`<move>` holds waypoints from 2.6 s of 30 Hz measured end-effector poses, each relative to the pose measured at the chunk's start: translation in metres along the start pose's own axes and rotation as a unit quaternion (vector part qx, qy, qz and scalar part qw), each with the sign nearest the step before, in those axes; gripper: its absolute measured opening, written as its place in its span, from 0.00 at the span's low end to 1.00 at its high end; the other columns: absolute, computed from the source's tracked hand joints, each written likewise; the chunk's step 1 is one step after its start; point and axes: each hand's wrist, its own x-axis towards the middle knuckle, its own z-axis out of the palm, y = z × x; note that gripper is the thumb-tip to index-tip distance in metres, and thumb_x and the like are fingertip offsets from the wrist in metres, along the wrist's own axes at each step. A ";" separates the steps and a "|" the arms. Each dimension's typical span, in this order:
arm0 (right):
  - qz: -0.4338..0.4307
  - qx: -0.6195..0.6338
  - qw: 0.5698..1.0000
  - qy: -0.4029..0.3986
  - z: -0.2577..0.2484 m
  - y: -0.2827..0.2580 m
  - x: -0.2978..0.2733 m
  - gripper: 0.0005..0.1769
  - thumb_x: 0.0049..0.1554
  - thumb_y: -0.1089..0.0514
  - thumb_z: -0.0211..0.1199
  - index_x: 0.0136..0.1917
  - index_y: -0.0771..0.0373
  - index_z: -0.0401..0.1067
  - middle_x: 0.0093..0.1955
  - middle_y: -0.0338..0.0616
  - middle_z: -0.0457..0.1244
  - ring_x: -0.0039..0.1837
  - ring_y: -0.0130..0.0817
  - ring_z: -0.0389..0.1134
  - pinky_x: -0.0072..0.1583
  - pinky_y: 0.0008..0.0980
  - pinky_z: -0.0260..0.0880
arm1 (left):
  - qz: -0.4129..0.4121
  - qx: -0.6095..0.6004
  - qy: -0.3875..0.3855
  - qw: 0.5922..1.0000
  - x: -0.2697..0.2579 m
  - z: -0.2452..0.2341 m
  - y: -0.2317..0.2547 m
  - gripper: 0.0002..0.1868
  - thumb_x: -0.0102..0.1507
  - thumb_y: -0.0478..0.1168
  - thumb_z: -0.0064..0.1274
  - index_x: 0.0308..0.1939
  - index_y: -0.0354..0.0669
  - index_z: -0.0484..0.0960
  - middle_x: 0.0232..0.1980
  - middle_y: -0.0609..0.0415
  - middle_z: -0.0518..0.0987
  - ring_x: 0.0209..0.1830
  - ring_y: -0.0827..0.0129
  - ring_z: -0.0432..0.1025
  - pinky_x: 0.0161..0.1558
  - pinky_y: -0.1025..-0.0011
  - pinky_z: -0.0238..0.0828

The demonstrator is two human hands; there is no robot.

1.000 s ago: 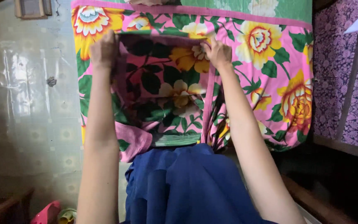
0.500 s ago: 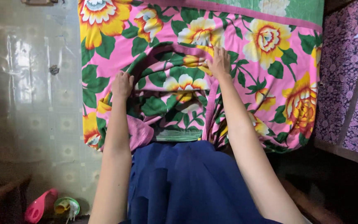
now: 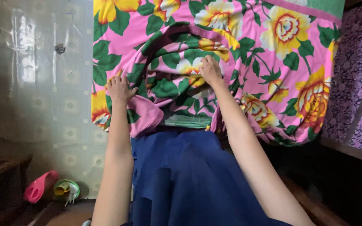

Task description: The person spreads a pink floral-patterned sheet over a bed, smoothing and adjusting it to cover the mattress evenly. They repeatedly pull, fold, and tuck the sheet edges to achieve a neat appearance.

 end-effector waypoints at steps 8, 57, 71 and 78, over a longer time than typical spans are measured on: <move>0.014 0.021 0.998 -0.051 0.026 -0.076 -0.021 0.10 0.60 0.49 0.61 0.46 0.57 0.73 0.46 0.47 0.62 0.54 0.52 0.68 0.55 0.48 0.69 | 0.058 -0.032 -0.083 0.994 -0.002 0.004 -0.086 0.31 0.62 0.76 0.43 0.45 0.54 0.68 0.30 0.45 0.82 0.37 0.45 0.82 0.39 0.51 0.74; 0.233 0.048 0.966 -0.097 0.088 -0.220 -0.049 0.07 0.61 0.48 0.59 0.47 0.49 0.75 0.49 0.38 0.65 0.61 0.43 0.66 0.61 0.49 0.67 | 0.114 -0.308 -0.238 0.914 -0.004 0.065 -0.081 0.18 0.68 0.61 0.42 0.55 0.60 0.74 0.52 0.47 0.81 0.56 0.48 0.77 0.58 0.48 0.75; 0.160 0.002 0.962 -0.223 0.051 -0.229 -0.050 0.45 0.66 0.38 0.53 0.86 0.51 0.37 0.82 0.60 0.48 0.83 0.55 0.45 0.77 0.59 0.50 | -0.054 -0.420 -0.193 0.885 0.018 0.114 -0.121 0.22 0.70 0.56 0.43 0.54 0.45 0.79 0.48 0.30 0.80 0.59 0.34 0.72 0.61 0.41 0.67; 0.208 0.004 0.936 -0.283 0.081 -0.207 -0.050 0.43 0.67 0.33 0.46 0.86 0.47 0.35 0.80 0.53 0.53 0.81 0.49 0.50 0.76 0.59 0.52 | -0.052 -0.540 -0.196 0.817 0.115 -0.006 -0.205 0.46 0.69 0.81 0.36 0.42 0.40 0.84 0.25 0.42 0.80 0.41 0.48 0.78 0.49 0.55 0.69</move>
